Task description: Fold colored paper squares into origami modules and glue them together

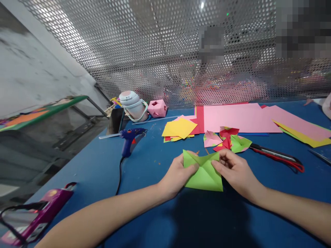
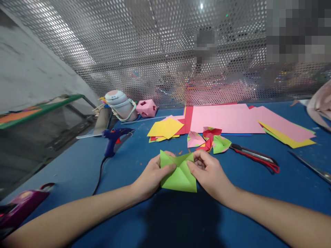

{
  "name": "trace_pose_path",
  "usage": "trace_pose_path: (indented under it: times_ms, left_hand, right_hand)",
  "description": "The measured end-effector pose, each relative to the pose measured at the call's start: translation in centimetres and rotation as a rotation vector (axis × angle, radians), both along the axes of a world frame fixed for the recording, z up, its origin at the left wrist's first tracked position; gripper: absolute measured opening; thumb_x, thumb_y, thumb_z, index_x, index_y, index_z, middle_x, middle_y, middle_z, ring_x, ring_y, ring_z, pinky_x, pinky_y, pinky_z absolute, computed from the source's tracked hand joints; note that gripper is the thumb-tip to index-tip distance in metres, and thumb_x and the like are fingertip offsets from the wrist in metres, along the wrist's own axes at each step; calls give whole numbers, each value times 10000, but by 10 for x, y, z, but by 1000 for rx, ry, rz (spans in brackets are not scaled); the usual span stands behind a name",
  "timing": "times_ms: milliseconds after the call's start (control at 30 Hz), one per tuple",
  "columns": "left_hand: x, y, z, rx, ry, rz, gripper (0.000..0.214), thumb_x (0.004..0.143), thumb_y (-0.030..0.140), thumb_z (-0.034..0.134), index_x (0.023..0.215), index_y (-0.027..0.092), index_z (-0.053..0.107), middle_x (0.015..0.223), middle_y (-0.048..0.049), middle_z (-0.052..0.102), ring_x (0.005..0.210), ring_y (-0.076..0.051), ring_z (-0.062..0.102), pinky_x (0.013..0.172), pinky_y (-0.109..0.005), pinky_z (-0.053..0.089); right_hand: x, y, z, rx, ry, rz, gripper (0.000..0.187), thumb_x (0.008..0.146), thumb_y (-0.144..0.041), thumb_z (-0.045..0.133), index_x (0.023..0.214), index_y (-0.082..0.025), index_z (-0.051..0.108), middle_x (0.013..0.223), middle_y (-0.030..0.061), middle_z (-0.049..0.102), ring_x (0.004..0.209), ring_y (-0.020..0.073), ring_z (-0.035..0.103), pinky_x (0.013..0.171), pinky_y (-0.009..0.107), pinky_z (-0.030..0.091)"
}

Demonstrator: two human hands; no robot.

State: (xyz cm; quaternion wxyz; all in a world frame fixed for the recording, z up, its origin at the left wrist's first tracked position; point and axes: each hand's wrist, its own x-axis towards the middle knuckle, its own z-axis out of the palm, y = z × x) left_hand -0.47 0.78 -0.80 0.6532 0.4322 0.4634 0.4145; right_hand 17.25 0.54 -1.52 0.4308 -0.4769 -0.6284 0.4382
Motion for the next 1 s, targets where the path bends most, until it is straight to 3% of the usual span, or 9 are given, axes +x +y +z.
trace_pose_path:
  times_ms: [133, 433, 733, 1000]
  left_hand:
    - [1, 0, 1, 19, 25, 2, 234, 665, 258, 676, 818, 153, 533, 720, 6, 595, 635, -125, 558, 618, -244, 447]
    - [3, 0, 2, 56, 172, 53, 217, 630, 193, 663, 802, 166, 534, 676, 42, 553, 589, -101, 518, 601, -222, 423]
    - [1, -1, 0, 55, 61, -20, 109, 707, 209, 574, 806, 165, 556, 680, 29, 543, 594, -100, 494, 583, -205, 387]
    - [-3, -7, 8, 347, 301, -200, 232, 849, 297, 460, 901, 189, 658, 907, -44, 606, 872, -184, 537, 793, -263, 400]
  right_hand:
    - [-1, 1, 1, -22, -2, -2, 214, 784, -379, 558, 687, -209, 471, 598, -39, 393, 545, 113, 398, 489, 224, 364]
    - [-1, 0, -6, -85, 46, 56, 200, 792, -412, 553, 757, -217, 523, 617, -26, 447, 558, 126, 430, 493, 232, 381]
    - [-2, -1, -1, -40, 32, 41, 181, 806, -374, 540, 743, -206, 518, 607, -32, 455, 552, 112, 439, 499, 216, 387]
    - [-4, -2, 13, 68, -64, 53, 151, 782, -343, 542, 719, -207, 565, 605, -20, 499, 547, 122, 445, 504, 231, 374]
